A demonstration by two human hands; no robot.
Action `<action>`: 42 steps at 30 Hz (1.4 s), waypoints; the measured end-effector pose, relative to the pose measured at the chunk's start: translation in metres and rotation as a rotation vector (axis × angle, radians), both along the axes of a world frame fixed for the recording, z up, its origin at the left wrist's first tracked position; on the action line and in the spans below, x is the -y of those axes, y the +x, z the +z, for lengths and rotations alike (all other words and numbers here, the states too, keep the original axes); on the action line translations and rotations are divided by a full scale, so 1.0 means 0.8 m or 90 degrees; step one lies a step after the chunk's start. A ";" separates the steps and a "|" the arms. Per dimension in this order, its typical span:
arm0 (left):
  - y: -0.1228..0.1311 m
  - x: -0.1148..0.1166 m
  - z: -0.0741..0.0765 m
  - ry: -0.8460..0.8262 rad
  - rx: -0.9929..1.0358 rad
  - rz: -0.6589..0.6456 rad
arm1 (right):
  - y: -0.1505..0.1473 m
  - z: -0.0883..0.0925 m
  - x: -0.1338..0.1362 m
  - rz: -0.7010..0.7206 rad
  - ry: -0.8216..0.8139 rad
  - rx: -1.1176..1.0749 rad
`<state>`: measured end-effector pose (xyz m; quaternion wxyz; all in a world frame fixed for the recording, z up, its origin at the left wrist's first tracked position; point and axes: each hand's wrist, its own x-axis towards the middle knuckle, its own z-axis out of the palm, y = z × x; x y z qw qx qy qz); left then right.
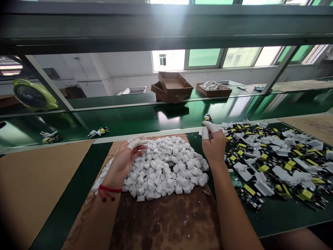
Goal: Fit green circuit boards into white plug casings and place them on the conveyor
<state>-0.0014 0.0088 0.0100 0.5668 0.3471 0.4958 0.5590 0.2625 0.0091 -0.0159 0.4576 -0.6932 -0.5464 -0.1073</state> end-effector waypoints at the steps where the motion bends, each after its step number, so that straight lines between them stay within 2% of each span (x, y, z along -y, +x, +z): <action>1: 0.000 0.000 0.000 -0.002 -0.006 -0.015 | -0.005 0.000 0.001 0.031 0.066 -0.025; 6: 0.007 0.008 0.002 0.014 -0.036 -0.087 | -0.032 0.004 0.011 0.178 0.232 -0.111; 10: 0.022 0.020 0.004 0.061 -0.074 -0.222 | -0.061 0.012 0.023 0.381 0.303 -0.295; 15: 0.033 0.031 -0.002 0.091 -0.046 -0.401 | -0.091 0.016 0.038 0.643 0.236 -0.472; 17: 0.032 0.033 -0.005 0.081 -0.066 -0.496 | -0.095 0.015 0.040 0.706 0.171 -0.466; 19: 0.032 0.035 -0.006 0.060 -0.069 -0.548 | -0.096 0.013 0.040 0.717 0.095 -0.405; 20: 0.032 0.035 -0.006 0.045 -0.049 -0.543 | -0.096 0.012 0.040 0.692 0.070 -0.356; 22: 0.033 0.032 -0.005 0.010 0.026 -0.474 | -0.096 0.010 0.038 0.586 0.063 -0.225; 25: 0.031 0.023 -0.003 -0.041 0.178 -0.271 | -0.097 0.009 0.036 0.422 0.106 -0.019; 27: 0.025 0.014 -0.001 -0.051 0.249 -0.139 | -0.098 0.009 0.035 0.394 0.105 0.053; 30: 0.010 0.001 0.001 -0.032 0.284 -0.035 | -0.100 0.013 0.038 0.457 0.033 0.137; 34: -0.008 -0.007 0.007 0.020 0.356 0.054 | -0.108 0.017 0.045 0.692 -0.105 0.218; 36: -0.010 -0.007 0.009 0.041 0.387 0.074 | -0.115 0.015 0.048 0.773 -0.172 0.242; 38: -0.008 -0.007 0.009 0.056 0.399 0.066 | -0.121 0.010 0.050 0.803 -0.224 0.283; 42: 0.002 -0.005 0.007 0.052 0.401 0.029 | -0.128 0.005 0.050 0.803 -0.279 0.327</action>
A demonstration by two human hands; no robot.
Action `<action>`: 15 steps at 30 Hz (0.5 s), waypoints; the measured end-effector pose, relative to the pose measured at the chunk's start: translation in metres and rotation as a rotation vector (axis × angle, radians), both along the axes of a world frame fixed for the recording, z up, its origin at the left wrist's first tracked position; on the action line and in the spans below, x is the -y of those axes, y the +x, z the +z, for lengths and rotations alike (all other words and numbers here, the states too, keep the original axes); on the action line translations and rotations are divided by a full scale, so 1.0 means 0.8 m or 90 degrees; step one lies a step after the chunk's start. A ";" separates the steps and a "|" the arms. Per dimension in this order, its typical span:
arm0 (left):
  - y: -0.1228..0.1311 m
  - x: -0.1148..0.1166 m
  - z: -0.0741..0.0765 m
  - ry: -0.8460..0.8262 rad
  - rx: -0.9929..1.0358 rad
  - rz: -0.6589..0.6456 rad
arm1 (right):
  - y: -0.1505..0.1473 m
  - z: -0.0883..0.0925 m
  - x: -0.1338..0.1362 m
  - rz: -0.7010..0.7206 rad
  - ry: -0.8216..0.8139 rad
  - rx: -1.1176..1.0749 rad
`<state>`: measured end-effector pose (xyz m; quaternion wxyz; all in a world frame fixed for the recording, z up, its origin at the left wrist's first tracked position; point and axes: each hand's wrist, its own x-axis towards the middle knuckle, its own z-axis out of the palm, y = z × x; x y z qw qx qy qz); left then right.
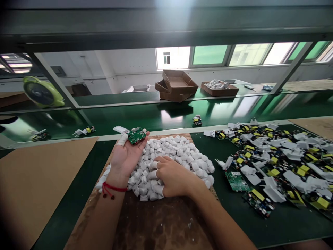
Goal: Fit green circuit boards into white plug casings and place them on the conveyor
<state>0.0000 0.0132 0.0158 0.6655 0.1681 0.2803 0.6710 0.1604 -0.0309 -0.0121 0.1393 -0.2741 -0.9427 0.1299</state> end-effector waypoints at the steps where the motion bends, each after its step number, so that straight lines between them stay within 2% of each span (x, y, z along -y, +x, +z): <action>1: 0.002 0.001 0.000 -0.002 -0.004 -0.007 | 0.000 0.001 0.000 -0.001 -0.002 0.008; 9: 0.002 0.007 -0.001 0.013 -0.061 -0.071 | 0.000 0.007 0.002 0.014 -0.017 0.060; 15: 0.006 0.007 0.000 0.046 -0.046 -0.067 | 0.002 0.003 0.001 0.012 -0.018 0.069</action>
